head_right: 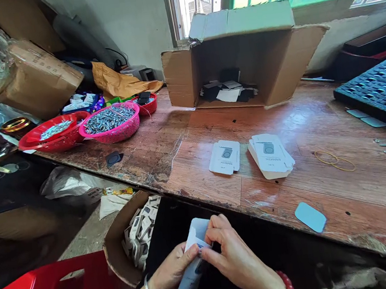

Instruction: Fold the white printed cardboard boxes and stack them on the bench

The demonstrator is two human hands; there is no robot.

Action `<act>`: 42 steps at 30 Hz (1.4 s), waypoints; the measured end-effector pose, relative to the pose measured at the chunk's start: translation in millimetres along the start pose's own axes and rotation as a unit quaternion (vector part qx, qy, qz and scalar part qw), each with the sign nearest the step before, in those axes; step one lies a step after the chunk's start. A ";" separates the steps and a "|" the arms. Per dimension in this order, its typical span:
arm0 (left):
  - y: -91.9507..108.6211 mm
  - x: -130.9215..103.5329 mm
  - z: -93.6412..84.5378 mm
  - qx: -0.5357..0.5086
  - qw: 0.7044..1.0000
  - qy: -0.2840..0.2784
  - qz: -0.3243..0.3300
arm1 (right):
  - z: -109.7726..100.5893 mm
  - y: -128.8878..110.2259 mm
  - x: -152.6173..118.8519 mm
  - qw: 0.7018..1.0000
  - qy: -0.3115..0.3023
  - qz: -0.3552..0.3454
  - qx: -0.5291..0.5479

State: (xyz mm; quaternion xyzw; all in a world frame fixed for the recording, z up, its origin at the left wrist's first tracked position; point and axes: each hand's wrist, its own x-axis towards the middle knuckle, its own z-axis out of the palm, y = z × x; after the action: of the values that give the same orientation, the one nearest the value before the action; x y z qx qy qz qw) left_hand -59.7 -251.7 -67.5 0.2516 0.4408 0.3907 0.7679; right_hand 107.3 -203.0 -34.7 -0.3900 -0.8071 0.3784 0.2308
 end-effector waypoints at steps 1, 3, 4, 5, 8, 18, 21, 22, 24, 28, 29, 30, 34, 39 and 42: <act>0.8 1.6 -1.9 -0.007 1.000 0.011 0.003 | 3.1 0.4 -1.1 0.999 0.035 0.001 0.007; 3.8 4.1 -6.9 -0.026 0.999 0.045 0.006 | 12.5 1.6 -4.2 0.989 0.145 0.007 0.032; 5.5 4.9 -9.5 -0.038 0.997 0.066 0.007 | 18.3 2.4 -6.2 0.978 0.201 0.021 0.050; 6.8 5.2 -11.8 -0.050 0.995 0.087 0.009 | 24.4 3.3 -8.4 0.968 0.237 0.041 0.075; 7.3 5.1 -14.8 -0.078 0.989 0.126 0.012 | 41.8 6.4 -14.5 0.958 0.153 0.113 0.212; 7.5 7.1 -17.1 0.042 0.975 0.174 0.135 | 62.8 27.4 -26.7 0.957 0.104 0.180 0.204; 1.3 4.7 -22.6 0.041 0.969 0.197 0.141 | 62.5 25.3 -27.7 0.952 0.134 0.168 0.218; -1.9 3.4 -24.2 0.041 0.972 0.187 0.139 | 61.6 23.9 -27.8 0.946 0.155 0.159 0.235; -8.1 -0.1 -27.3 0.048 0.977 0.151 0.140 | 58.6 21.4 -28.3 0.934 0.194 0.137 0.267; -14.8 -8.0 -33.9 0.069 0.983 0.081 0.151 | 53.5 20.6 -31.8 0.934 0.219 0.102 0.264; -15.4 -9.7 -35.2 0.077 0.982 0.076 0.153 | 53.8 21.0 -33.2 0.936 0.221 0.094 0.258; -15.9 -11.2 -36.2 0.087 0.981 0.075 0.156 | 54.7 21.5 -34.4 0.936 0.230 0.089 0.253; -20.3 -15.2 -36.7 0.145 0.972 0.083 0.168 | 60.8 23.0 -36.7 0.925 0.276 0.091 0.246; -31.0 -19.2 -38.3 0.215 0.957 0.073 0.182 | 58.9 21.2 -32.5 0.939 0.242 0.084 0.229; -33.2 -21.2 -40.7 0.269 0.945 0.069 0.172 | 55.9 18.3 -31.8 0.950 0.203 0.096 0.219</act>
State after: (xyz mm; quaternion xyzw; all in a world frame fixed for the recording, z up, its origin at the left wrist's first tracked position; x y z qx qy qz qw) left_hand -89.2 -286.3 -101.3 0.4932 0.5310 0.4005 0.5607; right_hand 97.1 -245.2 -85.6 -0.4743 -0.5994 0.4791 0.4315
